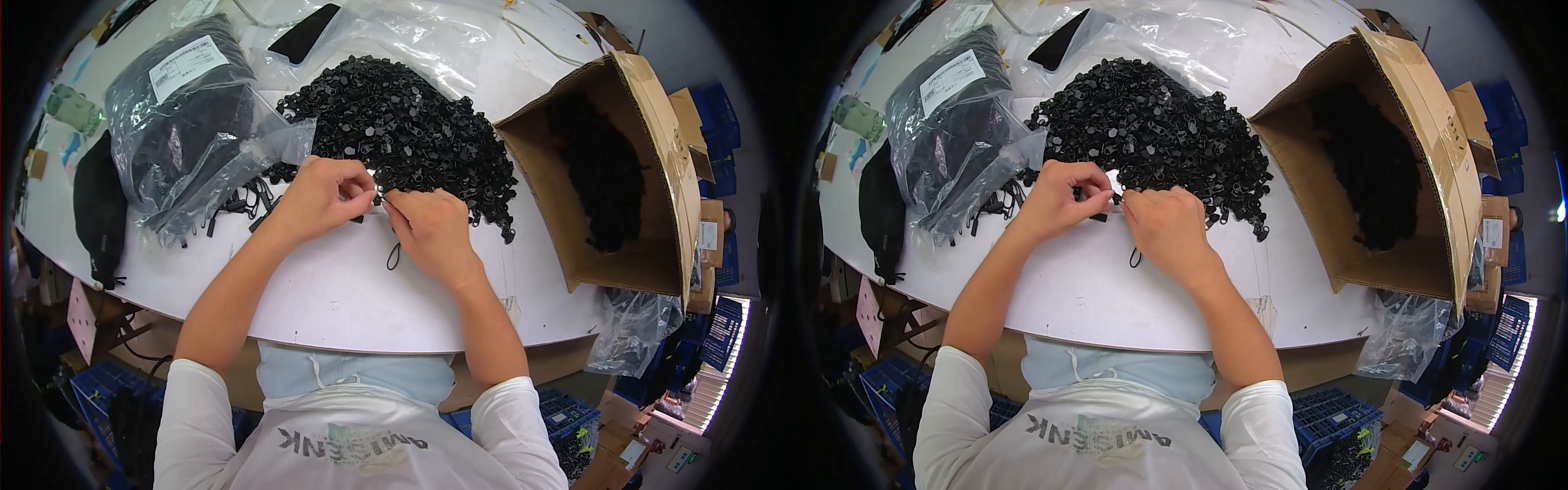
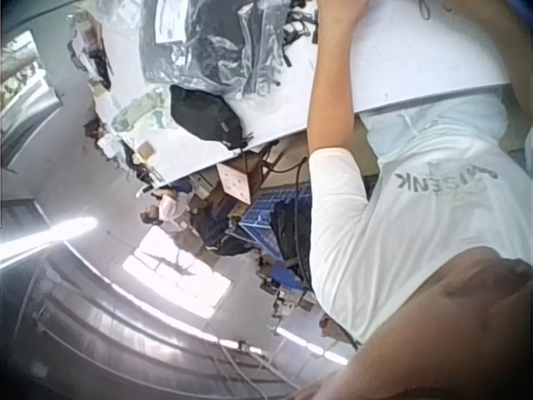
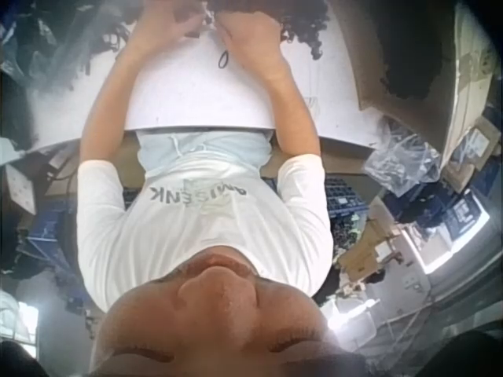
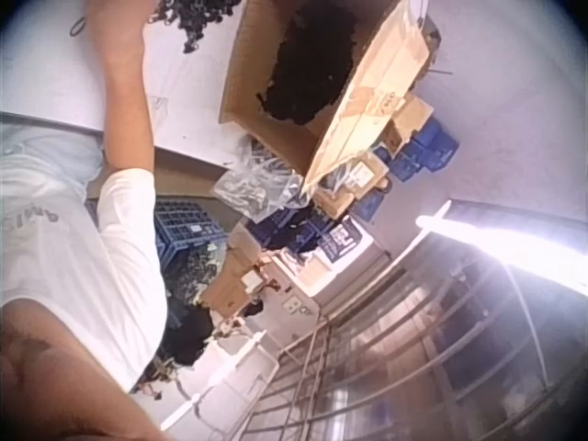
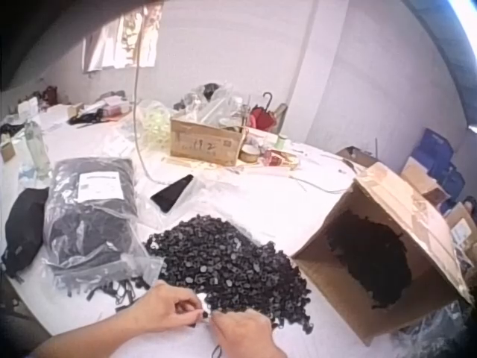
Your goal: Assembling plastic cord toggles by threading cords through the components at a workspace.
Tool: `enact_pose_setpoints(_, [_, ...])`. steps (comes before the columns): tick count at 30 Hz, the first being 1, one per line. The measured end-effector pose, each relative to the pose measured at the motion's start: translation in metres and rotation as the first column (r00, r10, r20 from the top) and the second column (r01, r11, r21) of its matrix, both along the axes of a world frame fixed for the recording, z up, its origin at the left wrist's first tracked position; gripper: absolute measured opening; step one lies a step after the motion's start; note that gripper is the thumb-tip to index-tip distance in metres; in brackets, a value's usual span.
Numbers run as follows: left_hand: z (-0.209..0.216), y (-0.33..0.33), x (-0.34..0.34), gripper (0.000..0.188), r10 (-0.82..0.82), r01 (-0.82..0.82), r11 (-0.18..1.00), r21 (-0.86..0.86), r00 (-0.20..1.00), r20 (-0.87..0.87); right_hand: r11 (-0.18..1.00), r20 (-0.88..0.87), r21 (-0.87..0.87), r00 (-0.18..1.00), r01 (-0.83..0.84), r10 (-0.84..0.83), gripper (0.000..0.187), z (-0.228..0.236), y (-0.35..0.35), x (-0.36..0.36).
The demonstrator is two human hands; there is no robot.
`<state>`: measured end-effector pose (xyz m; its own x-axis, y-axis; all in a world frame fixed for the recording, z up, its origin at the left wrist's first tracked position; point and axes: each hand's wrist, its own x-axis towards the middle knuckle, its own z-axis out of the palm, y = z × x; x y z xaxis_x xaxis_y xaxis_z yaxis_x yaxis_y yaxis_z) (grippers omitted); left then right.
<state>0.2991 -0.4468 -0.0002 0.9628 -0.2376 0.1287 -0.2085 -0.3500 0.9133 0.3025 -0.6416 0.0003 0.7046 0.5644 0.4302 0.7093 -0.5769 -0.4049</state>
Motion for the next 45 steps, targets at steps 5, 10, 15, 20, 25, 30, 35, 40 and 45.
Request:
enact_pose_setpoints(5, [0.002, -0.007, -0.003, 0.008, 0.028, -0.027, 0.999, 0.035, 0.999, -0.021, 0.998, 0.024, -0.065, 1.000, 0.003, -0.001, 0.007, 0.001, 0.003, -0.003])
enact_pose_setpoints(10, [-0.004, -0.016, -0.009, 0.010, 0.023, -0.025, 0.999, 0.040, 0.999, 0.047, 0.991, -0.072, -0.134, 0.997, 0.000, -0.010, 0.004, 0.001, 0.004, -0.008])
enact_pose_setpoints(15, [-0.004, -0.019, -0.012, 0.011, 0.065, -0.067, 0.997, 0.027, 0.996, 0.055, 0.997, -0.147, -0.073, 0.989, 0.013, -0.024, 0.006, 0.006, 0.007, -0.012])
enact_pose_setpoints(20, [0.000, -0.023, -0.014, 0.016, 0.122, -0.133, 0.970, -0.205, 0.990, -0.066, 0.989, -0.216, 0.084, 0.972, 0.118, -0.098, 0.011, 0.010, 0.009, -0.013])
enact_pose_setpoints(25, [0.004, -0.024, -0.010, 0.022, 0.146, -0.160, 0.959, -0.234, 0.986, -0.078, 0.980, -0.120, 0.186, 0.991, 0.076, -0.055, 0.012, 0.008, 0.006, -0.011])
enact_pose_setpoints(30, [0.004, -0.010, -0.007, 0.028, -0.206, 0.160, 0.960, -0.231, 0.960, -0.192, 0.973, -0.054, 0.228, 0.998, -0.020, 0.033, 0.011, 0.008, 0.003, -0.007])
enact_pose_setpoints(35, [0.003, -0.011, -0.010, 0.024, 0.064, -0.099, 0.964, -0.245, 0.987, -0.148, 0.975, -0.021, 0.144, 0.984, -0.170, 0.175, 0.012, 0.015, -0.001, -0.004])
enact_pose_setpoints(40, [0.003, -0.018, -0.009, 0.013, 0.037, -0.054, 0.932, -0.357, 0.998, -0.056, 0.961, -0.029, 0.236, 0.987, -0.146, 0.157, 0.012, 0.014, 0.002, -0.004])
enact_pose_setpoints(45, [-0.001, -0.014, -0.006, 0.011, -0.030, 0.043, 0.929, -0.367, 0.999, 0.039, 0.956, -0.090, 0.267, 0.985, -0.122, 0.150, 0.009, 0.008, -0.001, -0.003])
